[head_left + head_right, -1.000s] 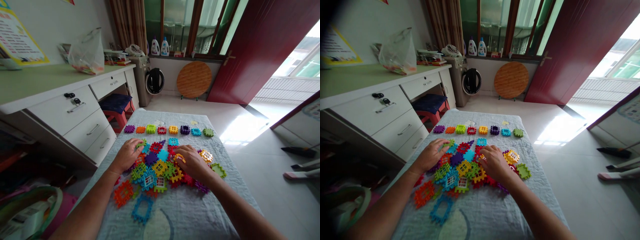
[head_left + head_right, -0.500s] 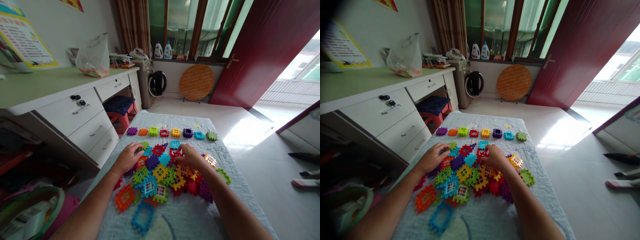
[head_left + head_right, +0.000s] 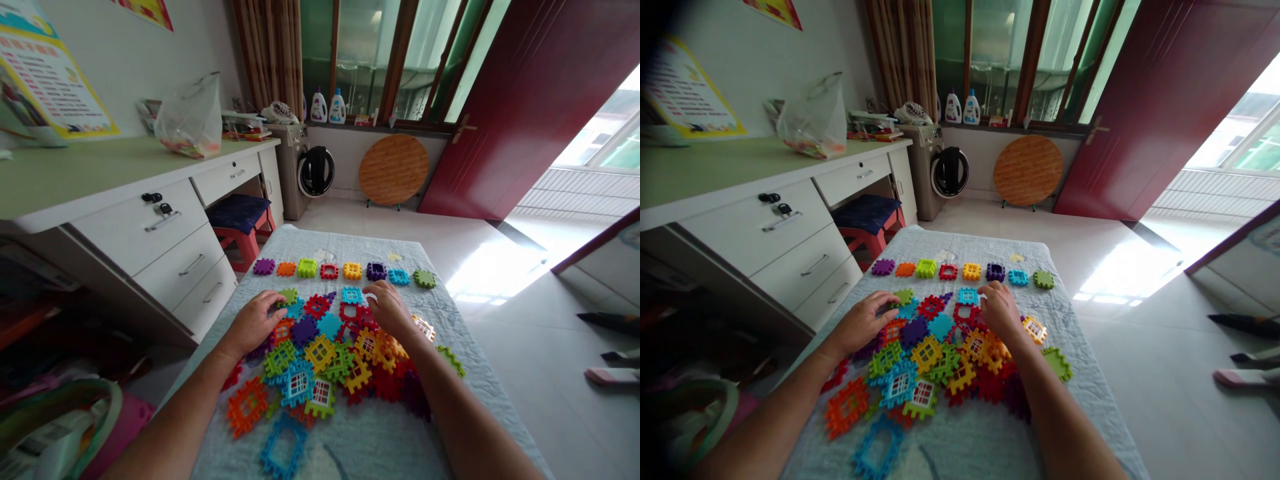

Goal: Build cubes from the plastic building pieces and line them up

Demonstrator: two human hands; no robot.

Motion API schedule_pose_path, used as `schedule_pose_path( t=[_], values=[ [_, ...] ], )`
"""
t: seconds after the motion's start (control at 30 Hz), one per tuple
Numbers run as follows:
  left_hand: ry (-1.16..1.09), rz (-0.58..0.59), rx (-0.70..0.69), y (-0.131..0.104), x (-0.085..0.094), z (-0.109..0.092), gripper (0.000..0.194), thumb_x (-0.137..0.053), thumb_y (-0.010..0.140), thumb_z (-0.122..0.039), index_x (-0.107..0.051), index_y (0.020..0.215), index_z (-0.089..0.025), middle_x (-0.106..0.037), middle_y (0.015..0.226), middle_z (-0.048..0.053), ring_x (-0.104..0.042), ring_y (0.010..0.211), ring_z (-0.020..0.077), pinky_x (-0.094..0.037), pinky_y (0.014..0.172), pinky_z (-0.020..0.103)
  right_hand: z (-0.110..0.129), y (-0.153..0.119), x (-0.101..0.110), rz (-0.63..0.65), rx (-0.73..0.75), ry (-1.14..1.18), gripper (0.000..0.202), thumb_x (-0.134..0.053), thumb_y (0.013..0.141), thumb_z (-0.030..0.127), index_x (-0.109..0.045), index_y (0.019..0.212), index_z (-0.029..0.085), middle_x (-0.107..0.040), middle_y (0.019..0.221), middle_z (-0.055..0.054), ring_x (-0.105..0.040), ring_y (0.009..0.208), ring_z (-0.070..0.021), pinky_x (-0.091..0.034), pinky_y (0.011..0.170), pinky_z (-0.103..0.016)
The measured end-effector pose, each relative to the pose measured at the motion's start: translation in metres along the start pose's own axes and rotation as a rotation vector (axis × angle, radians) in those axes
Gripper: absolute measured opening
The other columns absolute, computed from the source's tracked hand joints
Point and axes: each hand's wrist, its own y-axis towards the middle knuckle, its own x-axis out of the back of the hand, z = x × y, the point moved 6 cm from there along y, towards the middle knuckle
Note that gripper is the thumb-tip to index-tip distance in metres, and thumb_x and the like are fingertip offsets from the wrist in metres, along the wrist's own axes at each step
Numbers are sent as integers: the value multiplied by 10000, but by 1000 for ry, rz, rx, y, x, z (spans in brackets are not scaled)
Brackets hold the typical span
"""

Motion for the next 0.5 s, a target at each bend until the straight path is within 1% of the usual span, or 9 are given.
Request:
schedule_pose_path(
  t=[0.03,0.1,0.17,0.23,0.33,0.43,0.5],
  values=[
    [1,2,0,0,0,0,221,-522,832,-337,-635,976,-212,-625,1060,53,-578,1015,217,-441,934,368,5,1,-2,-4,31,2,300,-455,841,131,-678,1035,184,-619,1068,-84,-530,986,-199,-384,884,-315],
    [5,6,0,0,0,0,215,-526,832,-330,-632,976,-211,-620,1061,53,-575,1016,215,-439,935,365,13,2,-8,34,91,-7,283,-469,853,151,-674,1043,195,-594,1126,-86,-511,1016,-206,-372,907,-322],
    [9,10,-3,0,-1,-1,211,-527,832,-321,-631,977,-209,-614,1066,55,-571,1021,214,-435,939,364,15,2,-14,84,90,-35,256,-503,850,191,-667,1046,203,-576,1134,-94,-502,1015,-216,-366,907,-338],
    [13,14,-6,0,-2,-1,208,-524,834,-313,-633,977,-210,-611,1065,55,-569,1022,214,-432,942,366,12,3,-20,124,44,-50,224,-544,822,212,-662,1013,200,-576,1076,-93,-504,985,-216,-365,885,-337],
    [13,23,-11,0,-2,-1,205,-525,832,-305,-634,978,-212,-611,1057,54,-569,1018,213,-432,943,369,3,4,-24,138,-18,-27,168,-577,770,187,-642,925,189,-573,1009,-77,-508,948,-202,-358,843,-310],
    [8,22,-12,0,-2,-1,207,-528,828,-305,-636,979,-212,-610,1060,55,-568,1019,213,-432,945,371,-1,5,-25,134,-18,-4,121,-580,735,160,-609,850,185,-583,982,-63,-509,915,-187,-345,811,-291],
    [4,15,-14,0,-2,-1,208,-530,824,-307,-637,976,-214,-610,1062,53,-570,1021,215,-435,944,371,0,5,-24,124,1,6,90,-569,727,156,-586,811,184,-592,921,-50,-507,874,-178,-340,792,-284]
  ],
)
